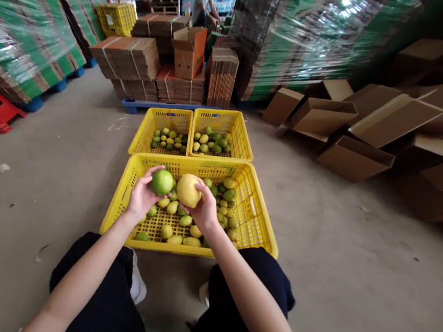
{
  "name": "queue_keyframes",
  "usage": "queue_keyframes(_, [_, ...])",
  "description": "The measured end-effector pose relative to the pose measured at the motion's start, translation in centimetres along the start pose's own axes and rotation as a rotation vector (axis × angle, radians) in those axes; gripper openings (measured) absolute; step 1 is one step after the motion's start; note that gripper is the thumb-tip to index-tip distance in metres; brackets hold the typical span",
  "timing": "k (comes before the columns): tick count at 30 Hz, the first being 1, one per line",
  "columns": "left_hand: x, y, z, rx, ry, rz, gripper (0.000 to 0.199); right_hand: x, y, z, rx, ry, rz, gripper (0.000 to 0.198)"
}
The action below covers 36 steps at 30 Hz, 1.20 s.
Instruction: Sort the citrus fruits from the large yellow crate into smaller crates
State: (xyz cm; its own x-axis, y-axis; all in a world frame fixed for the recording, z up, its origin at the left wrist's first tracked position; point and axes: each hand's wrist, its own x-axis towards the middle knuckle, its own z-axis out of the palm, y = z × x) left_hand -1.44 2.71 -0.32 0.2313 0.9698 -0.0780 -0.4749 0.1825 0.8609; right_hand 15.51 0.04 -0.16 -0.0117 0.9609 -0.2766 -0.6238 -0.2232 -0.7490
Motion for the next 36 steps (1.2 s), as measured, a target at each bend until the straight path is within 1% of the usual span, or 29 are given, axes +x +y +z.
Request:
queue_keyframes(2, [0.1,-0.3,0.6,-0.181,-0.004,-0.123,0.042,0.3,-0.2,0.0,0.151,-0.010,0.108,0.036])
queue_keyframes(3, [0.1,-0.4,0.9,-0.253,0.007,-0.172,0.041,0.5,-0.2,-0.1,0.217,-0.009,0.140,0.036])
queue_keyframes(5, [0.4,-0.8,1.5,-0.392,0.061,-0.233,0.037,0.9,-0.3,0.0,0.313,-0.002,0.142,0.038])
queue_keyframes(7, [0.8,-1.1,2.2,-0.531,0.134,-0.231,0.031,1.3,-0.3,0.3,0.333,-0.001,0.082,0.036])
queue_keyframes(10, [1.7,-1.4,3.0,-0.642,0.224,-0.121,0.017,2.0,-0.2,0.9,0.298,0.000,-0.022,0.031])
queue_keyframes(12, [2.4,-1.7,3.4,-0.620,0.262,-0.029,0.017,2.4,0.1,1.3,0.327,0.033,-0.073,0.028])
queue_keyframes(15, [3.4,-2.1,3.8,-0.543,0.302,0.085,0.027,3.1,0.8,1.9,0.427,0.100,-0.112,0.026])
queue_keyframes(19, [4.2,-2.5,4.4,-0.498,0.301,0.162,0.037,4.2,1.8,2.2,0.467,0.164,-0.182,0.028])
queue_keyframes(22, [4.4,-2.8,4.9,-0.561,0.306,0.170,0.038,4.7,1.9,2.0,0.444,0.170,-0.237,0.028])
queue_keyframes(26, [4.4,-3.6,6.1,-0.688,0.321,0.139,0.036,4.7,1.3,0.9,0.448,0.170,-0.250,0.027])
queue_keyframes(32, [4.0,-4.0,7.8,-0.579,0.339,0.072,0.043,4.6,0.5,-0.5,0.382,0.219,-0.283,0.027])
queue_keyframes(36, [3.7,-4.1,8.0,-0.612,0.334,0.051,0.044,4.3,0.3,-0.4,0.428,0.256,-0.261,0.026])
